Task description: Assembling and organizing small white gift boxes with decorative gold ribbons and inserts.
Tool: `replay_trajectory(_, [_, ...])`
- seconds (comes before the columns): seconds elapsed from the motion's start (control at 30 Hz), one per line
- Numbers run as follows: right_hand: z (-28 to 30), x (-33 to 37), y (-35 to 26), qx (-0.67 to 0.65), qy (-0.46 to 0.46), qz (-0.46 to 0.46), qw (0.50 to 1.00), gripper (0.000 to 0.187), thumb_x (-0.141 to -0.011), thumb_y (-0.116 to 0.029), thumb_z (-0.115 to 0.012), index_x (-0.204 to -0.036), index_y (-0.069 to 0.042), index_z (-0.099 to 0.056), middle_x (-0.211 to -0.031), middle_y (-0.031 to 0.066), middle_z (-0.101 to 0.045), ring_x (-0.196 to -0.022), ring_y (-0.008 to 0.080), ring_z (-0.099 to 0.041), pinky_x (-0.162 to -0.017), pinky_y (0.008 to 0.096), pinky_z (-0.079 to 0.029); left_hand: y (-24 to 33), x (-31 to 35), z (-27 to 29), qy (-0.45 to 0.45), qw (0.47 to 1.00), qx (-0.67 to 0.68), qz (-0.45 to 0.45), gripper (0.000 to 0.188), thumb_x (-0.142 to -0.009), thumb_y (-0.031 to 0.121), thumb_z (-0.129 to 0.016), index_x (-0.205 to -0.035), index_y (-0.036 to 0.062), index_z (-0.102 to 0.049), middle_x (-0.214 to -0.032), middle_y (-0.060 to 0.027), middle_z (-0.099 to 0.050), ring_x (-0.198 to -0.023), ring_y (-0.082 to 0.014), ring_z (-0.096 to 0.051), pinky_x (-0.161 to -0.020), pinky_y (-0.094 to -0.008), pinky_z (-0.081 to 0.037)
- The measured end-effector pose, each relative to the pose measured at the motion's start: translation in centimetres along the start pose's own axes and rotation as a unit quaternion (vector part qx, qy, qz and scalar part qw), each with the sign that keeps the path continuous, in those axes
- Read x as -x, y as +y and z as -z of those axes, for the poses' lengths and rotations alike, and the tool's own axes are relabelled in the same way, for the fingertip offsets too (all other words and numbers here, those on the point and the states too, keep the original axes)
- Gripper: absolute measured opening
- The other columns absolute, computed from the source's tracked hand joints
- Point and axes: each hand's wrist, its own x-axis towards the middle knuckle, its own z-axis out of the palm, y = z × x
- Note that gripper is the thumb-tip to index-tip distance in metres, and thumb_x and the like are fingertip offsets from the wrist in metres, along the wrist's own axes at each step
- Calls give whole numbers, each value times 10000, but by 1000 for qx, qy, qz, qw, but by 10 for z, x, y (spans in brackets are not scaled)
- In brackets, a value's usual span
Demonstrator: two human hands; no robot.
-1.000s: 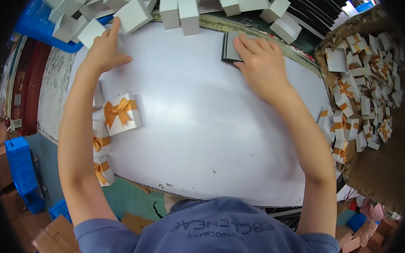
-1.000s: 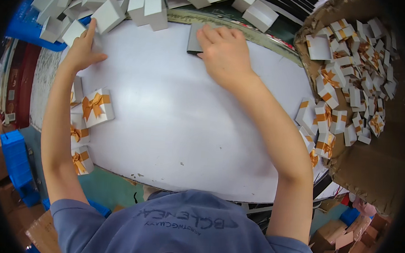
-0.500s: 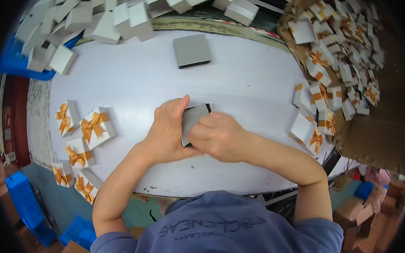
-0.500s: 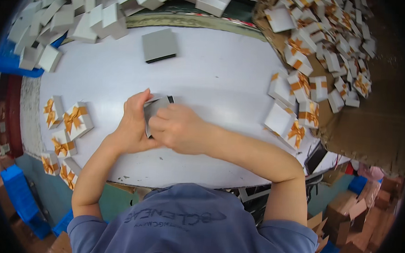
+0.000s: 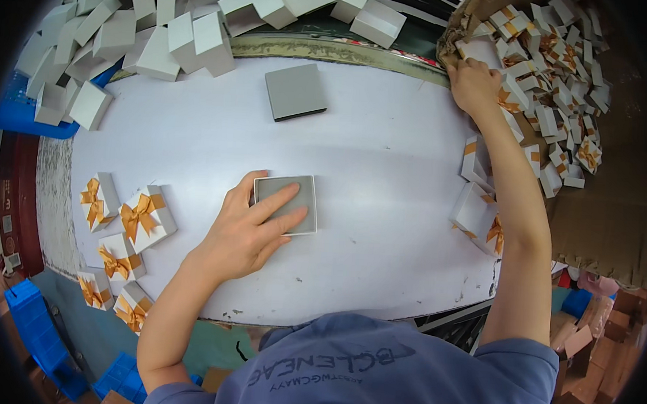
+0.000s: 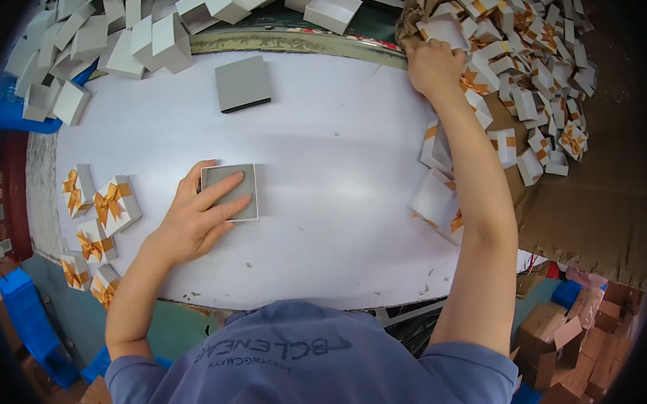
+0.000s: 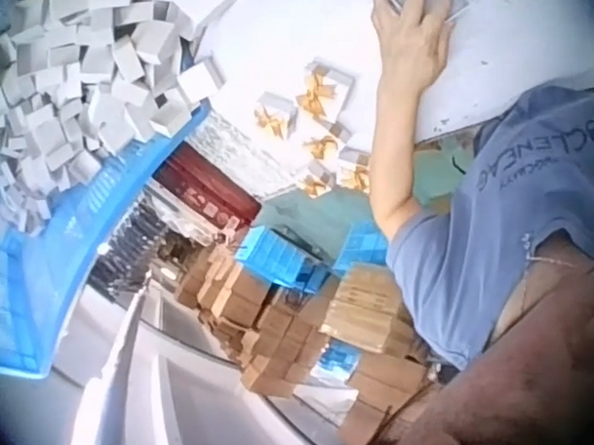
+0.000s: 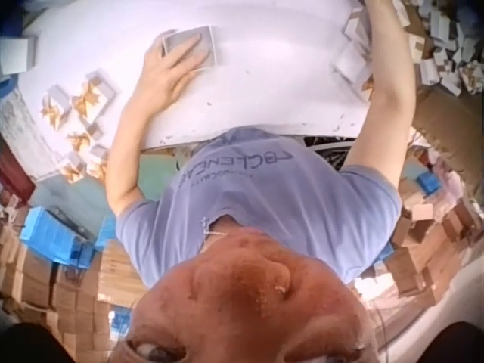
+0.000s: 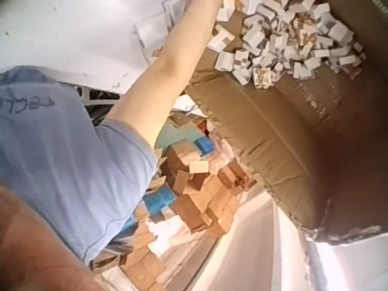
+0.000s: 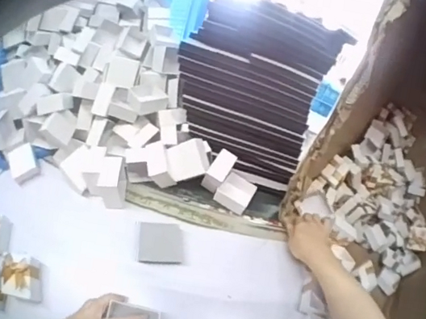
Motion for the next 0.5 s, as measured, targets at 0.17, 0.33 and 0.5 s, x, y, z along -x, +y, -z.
replay_trajectory(0.17, [82, 62, -44, -623, 105, 11, 775, 214, -783, -179, -677, -916, -29, -602, -899, 64, -609, -864, 181, -587, -766, 328, -460, -7, -1, -28, 152, 983, 101, 31, 771, -650, 179, -774, -1297, 60, -372, -1317, -175, -378, -1138, -397, -413, -895, -447, -407])
replay_trajectory(0.33, [66, 96, -110, -823, -316, -4, 472, 228, -851, -116, -592, -1038, 12, -564, -896, 31, -611, -877, 95, -585, -768, 248, -479, -13, -35, -48, 218, 936, 277, -12, 991, -586, 155, -829, -1368, 64, -227, -1374, -227, -263, -1098, -406, -446, -903, -439, -444])
replay_trajectory(0.5, [82, 135, -132, -479, 32, 247, 842, 254, -835, -146, -583, -1053, -15, -579, -850, 65, -602, -792, 213, -582, -702, 339, -451, -10, -46, -35, 125, 974, 185, -25, 979, -576, 144, -826, -1370, 48, -261, -1398, -203, -271, -1077, -359, -475, -896, -422, -446])
